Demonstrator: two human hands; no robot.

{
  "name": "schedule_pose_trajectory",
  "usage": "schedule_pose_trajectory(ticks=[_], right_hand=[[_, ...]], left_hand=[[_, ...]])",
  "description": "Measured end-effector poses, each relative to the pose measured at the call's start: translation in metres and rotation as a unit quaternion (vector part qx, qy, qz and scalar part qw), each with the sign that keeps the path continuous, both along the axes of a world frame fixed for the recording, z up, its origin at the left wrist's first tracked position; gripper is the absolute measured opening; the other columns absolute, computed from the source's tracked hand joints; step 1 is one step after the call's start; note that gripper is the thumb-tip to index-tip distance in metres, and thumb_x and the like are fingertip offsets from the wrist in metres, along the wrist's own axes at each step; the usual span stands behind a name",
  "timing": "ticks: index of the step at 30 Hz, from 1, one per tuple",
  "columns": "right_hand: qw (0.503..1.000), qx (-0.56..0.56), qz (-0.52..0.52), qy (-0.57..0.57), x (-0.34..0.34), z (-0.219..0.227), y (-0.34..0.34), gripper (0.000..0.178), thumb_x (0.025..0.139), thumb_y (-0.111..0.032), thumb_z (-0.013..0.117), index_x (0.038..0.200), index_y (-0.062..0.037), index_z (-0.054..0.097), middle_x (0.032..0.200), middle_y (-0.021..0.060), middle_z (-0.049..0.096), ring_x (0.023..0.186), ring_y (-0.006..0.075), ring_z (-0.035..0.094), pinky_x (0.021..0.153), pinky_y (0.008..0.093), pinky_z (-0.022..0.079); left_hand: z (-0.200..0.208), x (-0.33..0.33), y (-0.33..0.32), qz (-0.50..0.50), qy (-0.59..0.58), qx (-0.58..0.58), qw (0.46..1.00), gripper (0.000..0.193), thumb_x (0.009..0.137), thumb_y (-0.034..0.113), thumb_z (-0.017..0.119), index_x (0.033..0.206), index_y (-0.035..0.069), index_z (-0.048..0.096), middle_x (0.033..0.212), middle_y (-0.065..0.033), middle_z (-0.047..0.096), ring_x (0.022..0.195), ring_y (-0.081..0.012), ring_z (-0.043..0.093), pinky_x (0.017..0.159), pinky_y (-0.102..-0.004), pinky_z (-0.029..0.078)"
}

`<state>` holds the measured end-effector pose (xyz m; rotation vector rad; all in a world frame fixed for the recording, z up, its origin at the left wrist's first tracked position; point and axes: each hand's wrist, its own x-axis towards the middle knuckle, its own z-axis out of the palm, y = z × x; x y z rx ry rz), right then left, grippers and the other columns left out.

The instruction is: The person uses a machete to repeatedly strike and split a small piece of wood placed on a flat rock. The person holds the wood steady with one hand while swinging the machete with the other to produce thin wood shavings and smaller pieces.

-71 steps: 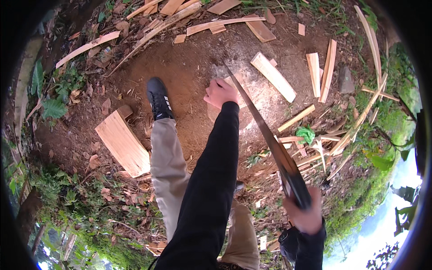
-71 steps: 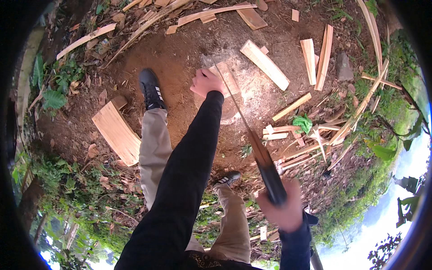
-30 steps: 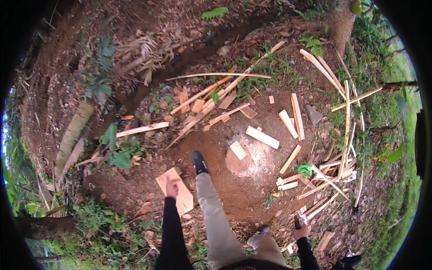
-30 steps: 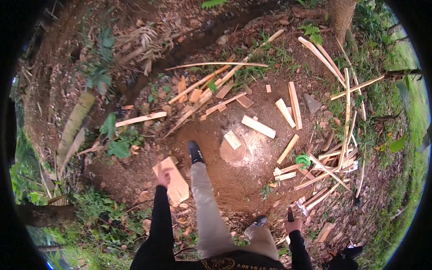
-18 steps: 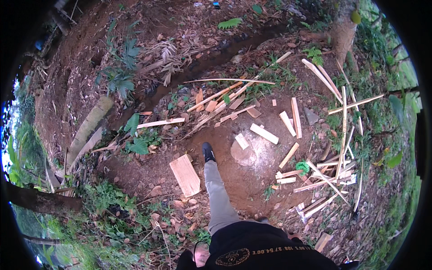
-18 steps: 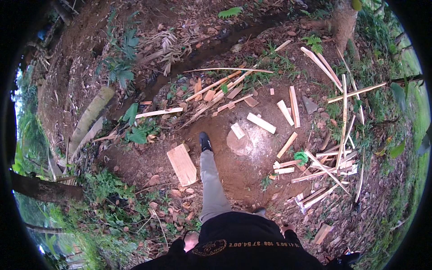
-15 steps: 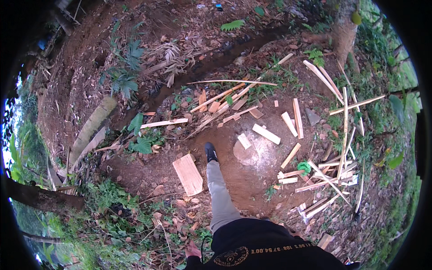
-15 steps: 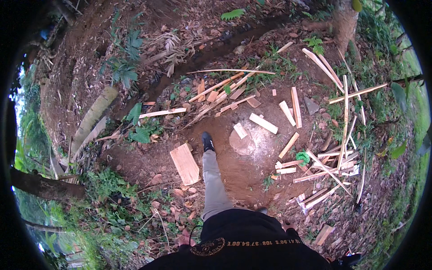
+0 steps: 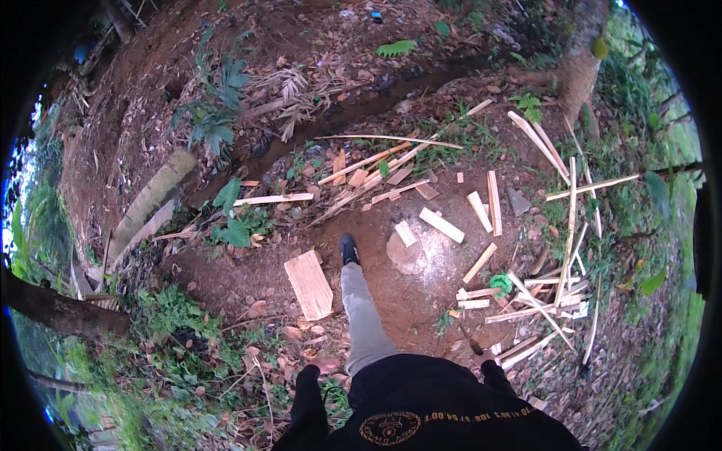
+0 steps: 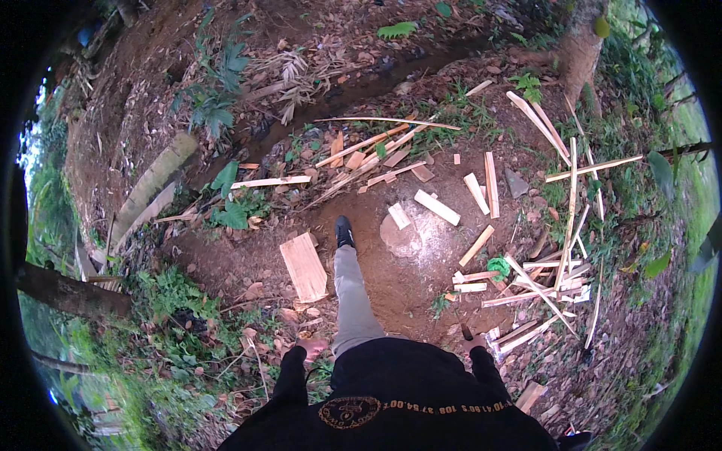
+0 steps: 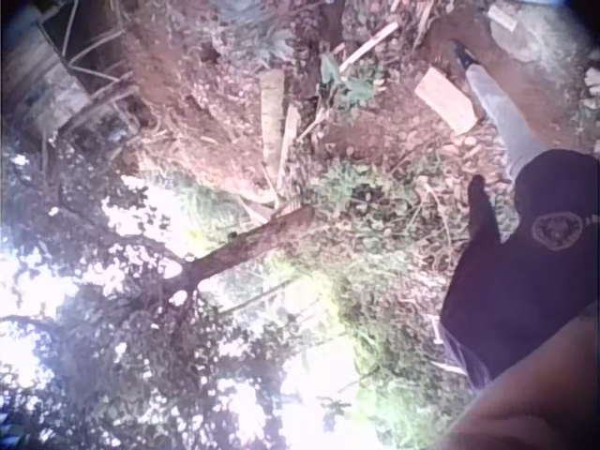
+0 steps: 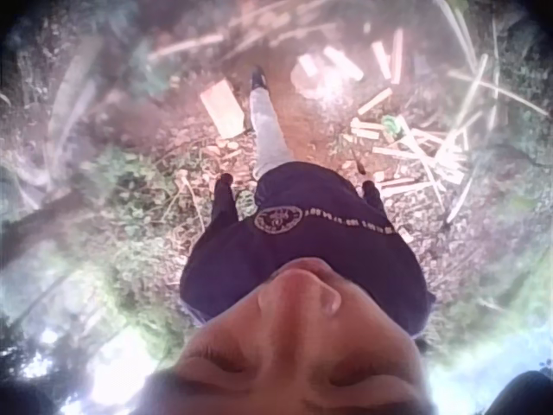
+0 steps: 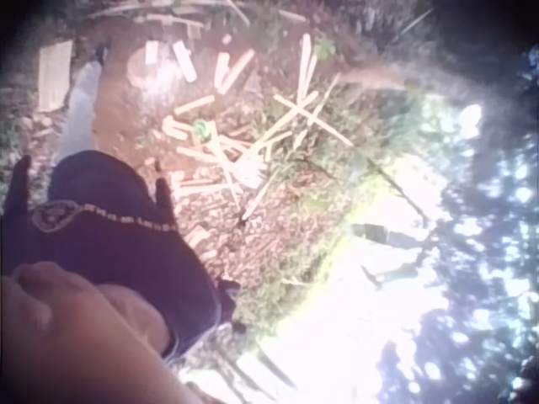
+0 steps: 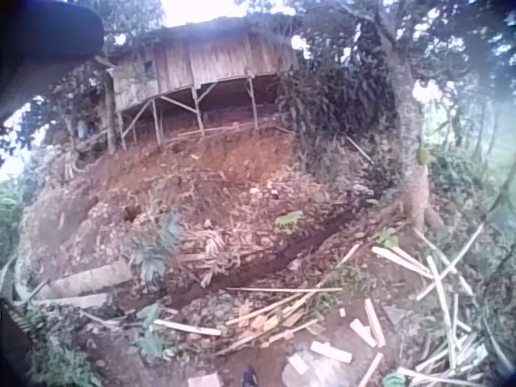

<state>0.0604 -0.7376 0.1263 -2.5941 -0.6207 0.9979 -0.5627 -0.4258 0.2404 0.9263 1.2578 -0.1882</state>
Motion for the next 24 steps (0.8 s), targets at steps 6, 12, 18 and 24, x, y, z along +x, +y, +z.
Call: schedule_pose_trajectory(ticks=[6,12,18,24], right_hand=[[0.993,-0.115,0.029,0.009,-0.067,0.094,0.01,0.046,0.066,-0.043,0.075,0.08,0.0009,0.07,0.08,0.0203,0.07,0.085,0.035,0.069,0.08,0.044,0.055],[0.99,-0.121,-0.052,-0.041,-0.101,0.081,-0.009,0.039,0.068,-0.036,0.072,0.084,-0.0008,0.072,0.082,0.0237,0.068,0.084,0.0379,0.069,0.075,0.044,0.053],[0.974,-0.163,-0.152,-0.048,-0.155,0.097,0.02,0.026,0.07,-0.027,0.071,0.074,-0.0007,0.069,0.071,0.0211,0.067,0.073,0.0373,0.068,0.071,0.0481,0.053],[0.957,-0.097,-0.268,-0.059,-0.194,0.052,0.058,0.03,0.069,-0.025,0.076,0.065,0.0006,0.06,0.057,0.0133,0.06,0.053,0.0257,0.059,0.055,0.0418,0.044]], left_hand=[[0.069,0.105,0.019,0.104,0.225,0.511,0.823,0.035,0.083,0.036,0.067,0.096,0.004,0.062,0.093,-0.0147,0.069,0.086,-0.0322,0.068,0.079,-0.0419,0.053],[0.065,0.257,0.156,-0.073,0.092,0.594,0.796,0.039,0.077,0.037,0.072,0.102,0.008,0.065,0.093,-0.0087,0.066,0.094,-0.0296,0.063,0.085,-0.0408,0.049],[-0.046,0.409,0.272,-0.188,0.118,0.527,0.82,0.101,0.063,0.048,0.081,0.142,0.007,0.034,0.134,-0.019,0.048,0.126,-0.0344,0.045,0.103,-0.0493,0.036],[-0.149,0.487,0.339,-0.195,0.103,0.603,0.766,0.12,0.06,0.055,0.083,0.147,0.001,0.02,0.145,-0.0212,0.036,0.136,-0.0364,0.033,0.107,-0.0587,0.027]])
